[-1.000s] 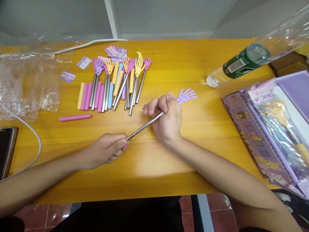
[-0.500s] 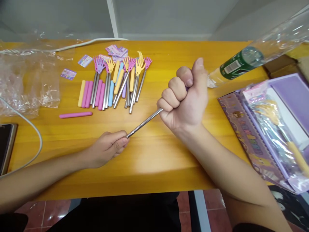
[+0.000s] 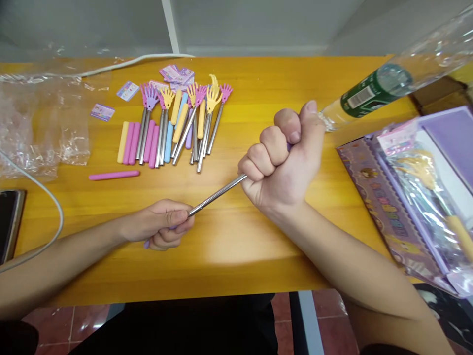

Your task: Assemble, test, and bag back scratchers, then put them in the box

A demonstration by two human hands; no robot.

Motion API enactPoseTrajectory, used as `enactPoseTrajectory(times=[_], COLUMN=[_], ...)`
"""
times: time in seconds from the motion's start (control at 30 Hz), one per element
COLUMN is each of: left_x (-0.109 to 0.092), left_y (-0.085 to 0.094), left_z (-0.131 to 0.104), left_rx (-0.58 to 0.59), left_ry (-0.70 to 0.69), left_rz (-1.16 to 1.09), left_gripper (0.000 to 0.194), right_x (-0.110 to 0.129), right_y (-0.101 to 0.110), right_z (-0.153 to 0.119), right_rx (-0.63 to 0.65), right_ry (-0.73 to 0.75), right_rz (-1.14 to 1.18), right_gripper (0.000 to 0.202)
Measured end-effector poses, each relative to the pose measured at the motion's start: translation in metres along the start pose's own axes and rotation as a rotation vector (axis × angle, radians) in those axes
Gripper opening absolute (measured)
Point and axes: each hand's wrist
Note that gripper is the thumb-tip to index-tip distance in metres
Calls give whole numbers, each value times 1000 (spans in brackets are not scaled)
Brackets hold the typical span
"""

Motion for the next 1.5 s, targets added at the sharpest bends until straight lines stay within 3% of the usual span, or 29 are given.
enactPoseTrajectory(times=[0.23, 0.37, 0.77, 1.1, 1.37, 1.5], left_x=[15, 15, 20, 20, 18, 14], left_y=[-18, -24, -29, -32, -31, -23], left_z=[4, 3, 5, 5, 10, 6], left_rx=[-292, -372, -455, -482, -481, -356], left_ry=[-115, -169, -188, -158, -186, -128], left_rz=[264, 479, 716, 743, 628, 368], left_gripper=[51, 50, 45, 44, 48, 48], right_x=[-4, -6, -17, -22, -62, -62], right_y=[11, 13, 21, 11, 1, 3], right_z=[2, 0, 2, -4, -28, -29], right_rx=[-67, -83, -125, -205, -100, 15], right_ry=[-30, -44, -79, -60, -130, -35], right_rz=[-223, -241, -163, -194, -124, -179], right_gripper=[64, 64, 66, 65, 64, 60])
Point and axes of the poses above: each hand's wrist, its own z-axis towards the middle knuckle, its own y-axis out of the back of the hand, x = y × z, and after that the axes turned 3 degrees about -x, right-handed
